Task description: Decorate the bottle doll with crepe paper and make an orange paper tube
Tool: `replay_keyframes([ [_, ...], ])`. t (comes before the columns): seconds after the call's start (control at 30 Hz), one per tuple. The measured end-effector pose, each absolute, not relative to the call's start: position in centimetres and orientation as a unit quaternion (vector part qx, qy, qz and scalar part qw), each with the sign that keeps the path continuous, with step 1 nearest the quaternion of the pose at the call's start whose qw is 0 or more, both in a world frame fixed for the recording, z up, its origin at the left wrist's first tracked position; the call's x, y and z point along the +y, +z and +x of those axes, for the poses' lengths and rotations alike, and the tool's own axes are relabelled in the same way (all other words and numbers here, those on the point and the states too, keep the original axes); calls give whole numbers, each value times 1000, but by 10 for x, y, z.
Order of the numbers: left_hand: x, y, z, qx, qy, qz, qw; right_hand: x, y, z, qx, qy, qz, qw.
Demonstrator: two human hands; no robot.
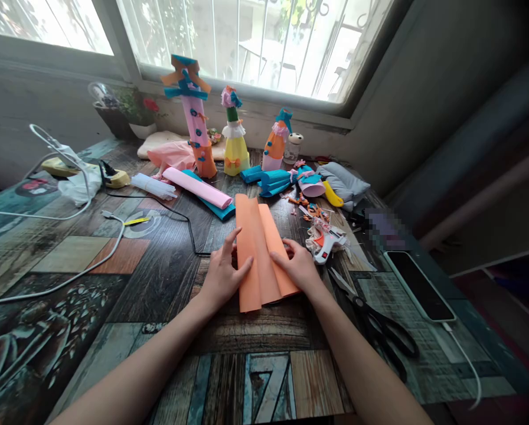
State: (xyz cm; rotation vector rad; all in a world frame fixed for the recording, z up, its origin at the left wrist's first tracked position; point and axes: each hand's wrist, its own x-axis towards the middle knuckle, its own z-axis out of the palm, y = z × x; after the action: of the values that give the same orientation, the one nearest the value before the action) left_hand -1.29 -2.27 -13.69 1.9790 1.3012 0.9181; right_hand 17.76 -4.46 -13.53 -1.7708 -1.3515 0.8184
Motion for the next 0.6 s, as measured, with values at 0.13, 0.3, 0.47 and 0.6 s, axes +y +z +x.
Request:
replay_keyframes([
  [0.13,-16,-141,-16,504,337,770,199,-48,-123,167,-572,221,-721,323],
  [0.3,-16,-142,-17,447,353,805,164,-93,-95,183,-607,178,-717,293],
  [0.47,-19,-144,-17,346,327,870,126,-145,-85,244,-550,126,-770,299],
  [0.6,-20,-145,-17,312,290,894,141,-156,-80,289,-521,95,-796,291],
])
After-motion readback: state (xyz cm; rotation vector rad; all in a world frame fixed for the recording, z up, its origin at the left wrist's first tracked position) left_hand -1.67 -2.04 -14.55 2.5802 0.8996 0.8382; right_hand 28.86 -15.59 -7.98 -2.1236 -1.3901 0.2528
